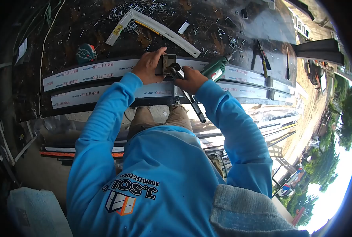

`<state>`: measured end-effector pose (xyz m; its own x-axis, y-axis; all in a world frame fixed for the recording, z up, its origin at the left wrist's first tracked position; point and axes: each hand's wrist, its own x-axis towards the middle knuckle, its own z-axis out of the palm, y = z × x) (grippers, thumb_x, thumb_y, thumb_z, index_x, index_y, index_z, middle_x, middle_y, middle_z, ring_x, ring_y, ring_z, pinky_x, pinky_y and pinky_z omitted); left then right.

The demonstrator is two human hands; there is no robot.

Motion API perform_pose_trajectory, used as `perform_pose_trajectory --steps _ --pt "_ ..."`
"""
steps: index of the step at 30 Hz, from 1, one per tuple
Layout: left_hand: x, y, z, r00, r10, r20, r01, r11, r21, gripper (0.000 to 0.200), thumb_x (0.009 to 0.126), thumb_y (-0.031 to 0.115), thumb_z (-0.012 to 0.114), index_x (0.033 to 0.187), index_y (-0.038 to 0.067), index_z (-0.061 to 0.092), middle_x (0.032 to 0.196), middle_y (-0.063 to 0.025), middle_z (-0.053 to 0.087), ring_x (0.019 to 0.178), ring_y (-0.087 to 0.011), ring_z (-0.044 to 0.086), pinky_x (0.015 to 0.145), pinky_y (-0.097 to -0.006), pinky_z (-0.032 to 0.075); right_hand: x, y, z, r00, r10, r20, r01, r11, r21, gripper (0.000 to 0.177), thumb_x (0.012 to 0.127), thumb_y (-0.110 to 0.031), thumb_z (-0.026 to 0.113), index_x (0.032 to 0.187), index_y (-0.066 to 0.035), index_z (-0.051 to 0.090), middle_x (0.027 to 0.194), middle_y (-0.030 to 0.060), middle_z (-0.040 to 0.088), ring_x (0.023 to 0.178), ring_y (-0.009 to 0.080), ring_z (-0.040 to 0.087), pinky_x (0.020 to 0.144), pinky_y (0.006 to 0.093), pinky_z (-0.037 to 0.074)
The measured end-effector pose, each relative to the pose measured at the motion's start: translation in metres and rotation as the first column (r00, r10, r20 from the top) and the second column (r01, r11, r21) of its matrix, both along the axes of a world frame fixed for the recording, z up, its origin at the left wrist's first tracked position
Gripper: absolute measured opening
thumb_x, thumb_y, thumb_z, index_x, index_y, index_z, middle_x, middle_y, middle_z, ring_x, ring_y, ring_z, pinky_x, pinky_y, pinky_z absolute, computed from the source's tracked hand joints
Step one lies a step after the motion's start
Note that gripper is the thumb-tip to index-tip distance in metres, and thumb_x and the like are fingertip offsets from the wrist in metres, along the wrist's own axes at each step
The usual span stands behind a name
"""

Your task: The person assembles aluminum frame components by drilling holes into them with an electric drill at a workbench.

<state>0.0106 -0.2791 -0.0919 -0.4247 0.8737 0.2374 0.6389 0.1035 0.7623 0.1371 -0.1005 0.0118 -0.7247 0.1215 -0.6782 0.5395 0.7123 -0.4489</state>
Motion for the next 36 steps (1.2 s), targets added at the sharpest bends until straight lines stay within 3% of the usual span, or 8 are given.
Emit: perform_pose_trajectory --steps 12,16,18,21,24,28,32,36 --pt "0.003 -0.002 0.003 1.0 -0.008 -0.025 0.008 1.0 -0.005 0.098 0.063 0.022 0.085 0.142 0.0 0.033 0.127 -0.0212 0.056 0.116 -0.0367 0.055 0.105 -0.0462 0.037 -0.02 -0.017 -0.004 0.989 0.129 0.071 -0.14 0.973 0.183 0.06 0.08 -0.046 0.064 0.104 0.008 0.061 0.097 0.0291 0.067 0.094 0.0397 0.067 0.085 0.0458 0.052" --pt "0.058 -0.029 0.021 0.912 0.356 0.203 -0.383 0.917 0.113 0.084 0.071 0.024 0.082 0.136 -0.001 0.037 0.128 -0.0262 0.049 0.113 -0.0392 0.055 0.103 -0.0452 0.042 -0.035 -0.019 0.007 0.977 0.072 0.2 -0.105 0.981 0.163 0.061 0.08 -0.05 0.063 0.1 0.008 0.064 0.093 0.0268 0.067 0.088 0.0363 0.068 0.08 0.0447 0.053" --pt "0.123 -0.034 0.042 0.478 0.263 0.838 -0.292 0.947 -0.13 0.077 0.081 0.032 0.08 0.136 -0.001 0.038 0.122 -0.0207 0.051 0.116 -0.0276 0.052 0.099 -0.0392 0.044 -0.035 -0.018 0.008 0.972 0.093 0.214 -0.132 0.975 0.177 0.069 0.078 -0.056 0.063 0.104 0.008 0.067 0.103 0.0286 0.067 0.097 0.0393 0.067 0.087 0.0453 0.052" --pt "0.188 -0.013 0.076 -0.295 -0.045 0.954 0.14 0.986 0.09 0.097 0.084 0.059 0.069 0.143 -0.003 0.024 0.146 -0.0206 0.03 0.141 -0.0317 0.027 0.118 -0.0455 0.017 -0.032 -0.019 0.009 0.968 0.099 0.231 -0.115 0.992 0.058 0.072 0.078 -0.059 0.061 0.103 0.008 0.067 0.104 0.0292 0.067 0.098 0.0403 0.067 0.088 0.0459 0.051" --pt "0.224 0.027 0.071 -0.307 -0.002 0.952 0.006 1.0 0.004 0.101 0.077 0.061 0.075 0.139 0.0 0.023 0.138 -0.0155 0.04 0.139 -0.0266 0.03 0.119 -0.0484 0.009 -0.024 -0.01 -0.022 0.979 0.14 0.151 -0.174 0.955 0.241 0.078 0.076 -0.065 0.061 0.106 0.007 0.066 0.102 0.0282 0.067 0.098 0.0405 0.066 0.089 0.0451 0.051" --pt "0.245 0.043 0.094 -0.055 0.177 0.983 -0.238 0.953 -0.185 0.15 0.058 0.07 0.082 0.15 -0.007 -0.009 0.153 -0.0315 0.02 0.145 -0.0389 0.022 0.116 -0.0448 0.024 0.001 -0.001 -0.015 0.981 0.02 0.194 0.055 0.927 -0.371 0.052 0.079 -0.046 0.074 0.102 0.0 0.066 0.086 0.0128 0.067 0.08 0.025 0.067 0.068 0.0428 0.053" --pt "0.252 0.045 0.118 -0.044 0.219 0.975 -0.414 0.884 -0.217 0.092 0.065 0.056 0.084 0.131 0.008 0.043 0.114 -0.0082 0.059 0.115 -0.0244 0.054 0.094 -0.0376 0.046 0.021 0.014 -0.032 0.959 -0.099 0.265 0.181 0.934 -0.307 0.031 0.084 -0.029 0.068 0.08 0.001 0.067 0.067 0.0127 0.064 0.052 0.0233 0.062 0.05 0.0353 0.051" --pt "0.274 0.085 0.032 0.057 0.402 0.914 -0.562 0.77 -0.303 0.065 0.065 0.042 0.087 0.111 0.002 0.063 0.102 -0.0115 0.068 0.091 -0.0221 0.066 0.08 -0.0344 0.05 0.031 0.001 -0.041 0.984 -0.18 0.006 0.175 0.95 -0.259 0.02 0.079 -0.014 0.07 0.076 0.005 0.064 0.063 0.0145 0.064 0.05 0.0233 0.062 0.049 0.0369 0.052"
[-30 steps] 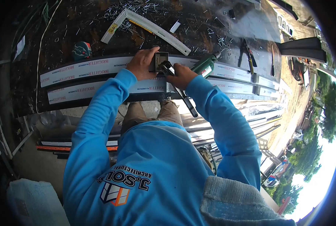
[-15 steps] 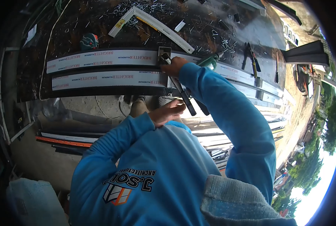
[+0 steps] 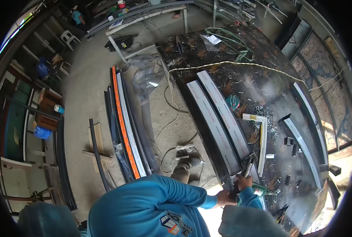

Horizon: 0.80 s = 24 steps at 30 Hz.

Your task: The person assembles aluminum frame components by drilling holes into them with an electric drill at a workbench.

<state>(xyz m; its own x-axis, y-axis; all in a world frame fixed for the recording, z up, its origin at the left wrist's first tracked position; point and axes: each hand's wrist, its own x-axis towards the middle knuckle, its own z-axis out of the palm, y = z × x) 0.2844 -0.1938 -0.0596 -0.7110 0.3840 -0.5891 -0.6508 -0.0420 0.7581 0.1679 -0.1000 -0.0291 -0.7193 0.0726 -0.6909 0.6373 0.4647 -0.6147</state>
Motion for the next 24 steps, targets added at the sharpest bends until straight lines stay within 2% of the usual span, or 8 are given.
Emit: perform_pose_trajectory --steps 3,6,10,11,15,19,21,24 --pt "0.002 -0.005 -0.006 0.989 -0.034 -0.146 0.018 0.994 -0.111 0.057 0.075 0.048 0.081 0.106 0.004 0.066 0.097 -0.0096 0.069 0.086 -0.0206 0.067 0.076 -0.0341 0.051 -0.003 0.009 -0.015 0.994 -0.04 -0.104 0.039 0.999 -0.009 0.024 0.075 -0.017 0.072 0.076 0.005 0.062 0.062 0.0145 0.062 0.05 0.0238 0.062 0.047 0.0376 0.052" --pt "-0.001 -0.014 -0.006 0.944 0.048 0.327 -0.162 0.931 0.328 0.055 0.095 0.059 0.052 0.112 0.008 0.063 0.087 -0.0061 0.064 0.083 -0.018 0.066 0.072 -0.0359 0.054 -0.014 0.034 -0.021 0.868 0.458 -0.192 -0.38 0.862 0.337 0.037 0.074 -0.019 0.075 0.097 0.002 0.057 0.074 0.0143 0.063 0.062 0.0256 0.067 0.047 0.0429 0.053" --pt "-0.003 -0.004 -0.054 0.998 -0.052 -0.029 0.055 0.995 0.085 0.054 0.096 0.057 0.049 0.113 0.007 0.059 0.097 -0.0083 0.062 0.077 -0.0175 0.064 0.067 -0.0358 0.06 -0.063 0.07 0.009 0.853 0.508 0.116 -0.521 0.82 0.237 0.048 0.078 -0.028 0.075 0.109 -0.002 0.049 0.082 0.0162 0.062 0.069 0.0256 0.066 0.053 0.0458 0.056" --pt "-0.004 -0.004 -0.051 0.998 -0.053 -0.029 0.056 0.995 0.085 0.054 0.096 0.057 0.049 0.113 0.007 0.059 0.097 -0.0083 0.062 0.077 -0.0175 0.064 0.067 -0.0358 0.06 -0.109 0.095 -0.025 0.78 0.292 0.554 -0.048 0.909 -0.413 0.056 0.084 -0.04 0.067 0.117 -0.001 0.043 0.09 0.0216 0.061 0.065 0.03 0.064 0.055 0.0461 0.057" --pt "-0.01 -0.014 0.004 0.934 -0.075 0.349 -0.078 0.91 0.406 0.08 0.08 0.077 0.056 0.13 0.014 0.057 0.123 -0.0109 0.06 0.12 -0.0263 0.055 0.101 -0.0491 0.042 -0.054 0.027 0.059 0.881 0.139 0.452 -0.171 0.985 0.029 0.091 0.087 -0.051 0.062 0.147 0.002 0.018 0.113 0.0306 0.058 0.097 0.0371 0.062 0.091 0.0504 0.051" --pt "-0.017 -0.014 0.061 0.965 -0.18 0.192 0.12 0.95 0.289 0.094 0.066 0.067 0.078 0.139 0.015 0.049 0.141 -0.0098 0.051 0.134 -0.0251 0.042 0.11 -0.049 0.03 -0.026 0.024 0.013 0.894 0.013 0.447 0.023 0.997 -0.075 0.046 0.083 -0.036 0.071 0.107 0.001 0.055 0.093 0.0222 0.066 0.073 0.0324 0.067 0.066 0.0474 0.056" --pt "-0.016 -0.004 0.047 0.956 -0.144 0.257 0.074 0.961 0.265 0.077 0.064 0.053 0.084 0.126 0.013 0.062 0.129 -0.0097 0.062 0.12 -0.022 0.056 0.103 -0.0434 0.04 -0.015 0.027 -0.002 0.919 0.041 0.393 -0.013 0.997 -0.075 0.042 0.079 -0.029 0.075 0.102 0.001 0.057 0.083 0.0174 0.064 0.066 0.0283 0.065 0.06 0.0419 0.055" --pt "-0.009 0.019 -0.013 0.989 -0.036 -0.147 0.025 0.997 -0.076 0.039 0.064 0.04 0.083 0.08 0.006 0.073 0.079 -0.0068 0.072 0.077 -0.0207 0.069 0.073 -0.0318 0.052 -0.001 0.03 -0.02 0.984 0.128 0.126 -0.124 0.992 -0.036 0.039 0.072 -0.016 0.079 0.099 0.001 0.057 0.073 0.0118 0.062 0.058 0.0233 0.063 0.053 0.0367 0.053"
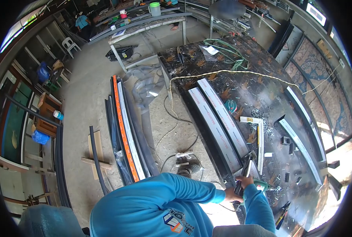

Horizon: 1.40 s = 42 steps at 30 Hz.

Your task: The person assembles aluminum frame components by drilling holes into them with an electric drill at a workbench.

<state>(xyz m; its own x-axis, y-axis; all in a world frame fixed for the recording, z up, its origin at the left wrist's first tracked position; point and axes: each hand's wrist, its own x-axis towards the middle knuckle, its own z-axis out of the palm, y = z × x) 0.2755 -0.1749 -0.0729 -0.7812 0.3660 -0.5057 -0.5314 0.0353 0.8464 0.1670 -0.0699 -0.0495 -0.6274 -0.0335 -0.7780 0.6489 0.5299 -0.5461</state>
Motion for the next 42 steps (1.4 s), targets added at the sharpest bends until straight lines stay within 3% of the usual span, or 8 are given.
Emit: perform_pose_trajectory --steps 5,8,10,13,17,32,37,42 --pt "-0.004 -0.018 0.009 0.99 0.0 -0.142 -0.004 1.0 -0.025 0.041 0.066 0.033 0.083 0.089 0.002 0.068 0.081 -0.0114 0.071 0.077 -0.0201 0.069 0.074 -0.0329 0.054 0.007 0.0 -0.02 0.917 0.007 -0.4 0.058 0.987 0.15 0.06 0.066 -0.014 0.078 0.119 0.002 0.054 0.084 0.0165 0.066 0.072 0.0273 0.067 0.065 0.039 0.054" --pt "-0.01 -0.037 0.026 0.984 -0.155 -0.093 0.18 0.818 0.546 0.037 0.082 0.017 0.08 0.107 0.001 0.059 0.098 -0.007 0.067 0.093 -0.0169 0.066 0.081 -0.0317 0.055 0.033 0.0 0.068 0.867 0.046 -0.496 -0.014 0.998 0.068 0.061 0.07 -0.017 0.072 0.126 0.0 0.052 0.088 0.0177 0.065 0.081 0.0262 0.065 0.073 0.0391 0.05" --pt "-0.044 -0.086 0.077 0.839 -0.366 -0.402 0.45 0.883 0.135 0.047 0.078 0.02 0.084 0.115 0.003 0.06 0.104 -0.0078 0.067 0.097 -0.0179 0.066 0.087 -0.033 0.054 0.066 0.013 0.135 0.879 -0.013 -0.476 -0.063 0.987 -0.144 0.048 0.077 -0.013 0.066 0.121 0.0 0.052 0.08 0.0121 0.06 0.079 0.0203 0.061 0.07 0.037 0.049" --pt "-0.116 -0.128 0.051 0.579 -0.289 -0.763 0.251 0.953 -0.17 0.061 0.071 0.027 0.087 0.119 0.003 0.056 0.107 -0.0144 0.066 0.099 -0.0292 0.065 0.086 -0.0413 0.053 0.091 0.026 0.256 0.947 0.302 0.106 -0.321 0.893 0.317 0.031 0.082 -0.006 0.062 0.112 0.002 0.056 0.067 0.0076 0.063 0.058 0.021 0.064 0.055 0.0342 0.05" --pt "-0.215 -0.143 0.031 0.302 -0.559 -0.772 0.161 0.829 -0.536 0.092 0.068 0.021 0.085 0.143 0.004 0.035 0.136 -0.0199 0.05 0.124 -0.0385 0.049 0.107 -0.0468 0.035 0.139 0.092 0.279 0.951 0.246 0.189 -0.305 0.843 0.444 0.015 0.074 -0.01 0.067 0.085 0.0 0.066 0.061 0.0131 0.063 0.056 0.0269 0.064 0.055 0.038 0.05" --pt "-0.268 -0.108 -0.012 0.162 -0.66 -0.734 0.432 0.716 -0.548 0.096 0.06 0.025 0.091 0.14 0.011 0.041 0.127 -0.0107 0.058 0.118 -0.0313 0.055 0.102 -0.0442 0.039 0.178 0.116 0.0 0.821 -0.076 -0.566 0.552 0.36 0.752 0.043 0.08 -0.016 0.069 0.118 -0.002 0.054 0.11 0.0174 0.059 0.107 0.0355 0.057 0.091 0.0446 0.047" --pt "-0.271 -0.108 -0.017 0.208 -0.639 -0.741 0.47 0.73 -0.497 0.097 0.058 0.025 0.092 0.139 0.01 0.04 0.127 -0.0088 0.059 0.118 -0.0301 0.056 0.102 -0.0437 0.039 0.102 0.011 0.024 0.763 -0.128 -0.634 0.533 0.679 0.505 0.111 0.066 -0.027 0.083 0.151 -0.001 0.017 0.136 0.0253 0.042 0.12 0.0403 0.048 0.101 0.0458 0.041" --pt "-0.273 -0.108 -0.018 0.237 -0.665 -0.708 0.49 0.711 -0.504 0.096 0.056 0.024 0.093 0.136 0.011 0.042 0.127 -0.0076 0.06 0.118 -0.0285 0.056 0.101 -0.0428 0.039 0.062 -0.007 -0.007 0.69 -0.175 -0.702 0.666 0.535 0.52 0.116 0.063 -0.02 0.081 0.152 0.0 0.009 0.138 0.029 0.038 0.124 0.0439 0.044 0.108 0.0478 0.035"
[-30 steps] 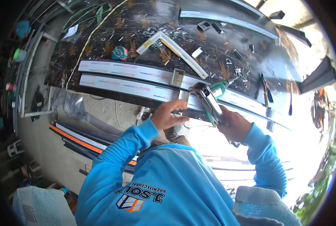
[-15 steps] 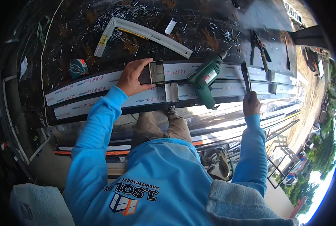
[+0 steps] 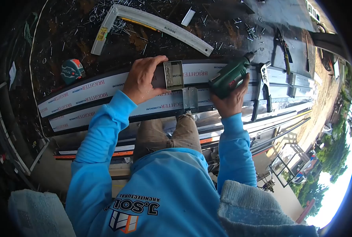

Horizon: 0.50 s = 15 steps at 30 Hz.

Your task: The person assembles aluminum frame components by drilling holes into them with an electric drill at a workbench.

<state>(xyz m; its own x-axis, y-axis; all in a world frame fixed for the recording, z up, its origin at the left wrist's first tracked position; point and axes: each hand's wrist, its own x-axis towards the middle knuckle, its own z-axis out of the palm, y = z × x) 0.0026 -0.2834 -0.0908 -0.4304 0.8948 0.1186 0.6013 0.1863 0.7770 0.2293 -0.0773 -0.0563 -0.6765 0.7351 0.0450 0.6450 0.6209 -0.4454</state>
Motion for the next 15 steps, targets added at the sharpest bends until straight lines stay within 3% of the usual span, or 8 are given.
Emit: perform_pose_trajectory --steps 1,3,5,8,11,13,15 --pt "0.001 -0.001 -0.001 1.0 0.007 0.003 -0.008 1.0 0.023 0.095 0.056 0.024 0.093 0.135 0.011 0.043 0.126 -0.0074 0.06 0.117 -0.028 0.056 0.1 -0.0425 0.039 0.003 0.004 0.0 1.0 -0.005 0.012 0.005 1.0 0.004 0.116 0.063 -0.02 0.081 0.152 0.0 0.009 0.138 0.029 0.038 0.124 0.0439 0.044 0.108 0.0478 0.035" --pt "0.002 -0.001 -0.002 1.0 0.01 0.014 -0.01 0.999 0.05 0.095 0.055 0.023 0.093 0.135 0.012 0.043 0.125 -0.0072 0.06 0.116 -0.0275 0.057 0.1 -0.0421 0.039 0.009 0.014 0.005 0.994 -0.028 -0.102 -0.001 0.963 -0.271 0.113 0.061 -0.014 0.077 0.151 -0.001 0.01 0.135 0.0267 0.041 0.123 0.0389 0.047 0.105 0.0444 0.039" --pt "0.001 -0.002 -0.002 1.0 0.001 -0.014 -0.001 1.0 0.023 0.094 0.055 0.021 0.093 0.135 0.012 0.045 0.123 -0.0071 0.06 0.113 -0.0265 0.057 0.099 -0.0425 0.038 0.004 0.013 0.036 0.969 -0.108 -0.224 -0.042 0.817 -0.576 0.104 0.062 -0.001 0.065 0.151 -0.007 0.013 0.131 0.0205 0.049 0.113 0.0276 0.055 0.096 0.0376 0.047" --pt "0.001 -0.003 -0.001 1.0 -0.012 -0.009 0.012 1.0 0.002 0.092 0.055 0.02 0.093 0.134 0.013 0.046 0.121 -0.0072 0.06 0.111 -0.0257 0.058 0.099 -0.0436 0.037 -0.003 0.014 0.102 0.967 -0.036 -0.253 -0.163 0.678 -0.717 0.108 0.06 -0.008 0.066 0.153 -0.006 0.01 0.132 0.02 0.051 0.123 0.0288 0.052 0.101 0.037 0.043" --pt "0.002 -0.003 -0.005 0.999 -0.007 -0.035 0.009 0.999 0.053 0.091 0.056 0.019 0.092 0.135 0.014 0.046 0.12 -0.0075 0.06 0.111 -0.0256 0.058 0.1 -0.0443 0.036 -0.009 0.018 0.162 0.975 0.123 -0.187 -0.224 0.574 -0.788 0.109 0.062 -0.024 0.078 0.15 0.004 0.019 0.136 0.0199 0.051 0.128 0.0285 0.05 0.107 0.0396 0.037" --pt "0.001 -0.003 -0.004 0.999 -0.017 -0.038 0.019 0.999 0.047 0.092 0.057 0.018 0.092 0.136 0.014 0.045 0.119 -0.0079 0.06 0.111 -0.0257 0.057 0.099 -0.0441 0.036 -0.026 0.011 0.198 0.968 0.237 -0.086 -0.208 0.552 -0.808 0.113 0.062 -0.034 0.082 0.147 0.01 0.022 0.137 0.0215 0.05 0.127 0.0301 0.051 0.108 0.0399 0.035" --pt "0.001 -0.002 -0.004 0.999 -0.029 -0.04 0.031 0.999 0.044 0.093 0.057 0.018 0.091 0.137 0.014 0.044 0.119 -0.0082 0.06 0.111 -0.0258 0.057 0.099 -0.0439 0.036 -0.047 -0.001 0.227 0.98 0.198 -0.005 -0.098 0.458 -0.883 0.107 0.065 -0.033 0.08 0.145 0.012 0.026 0.132 0.0251 0.054 0.123 0.0334 0.055 0.108 0.0415 0.037"
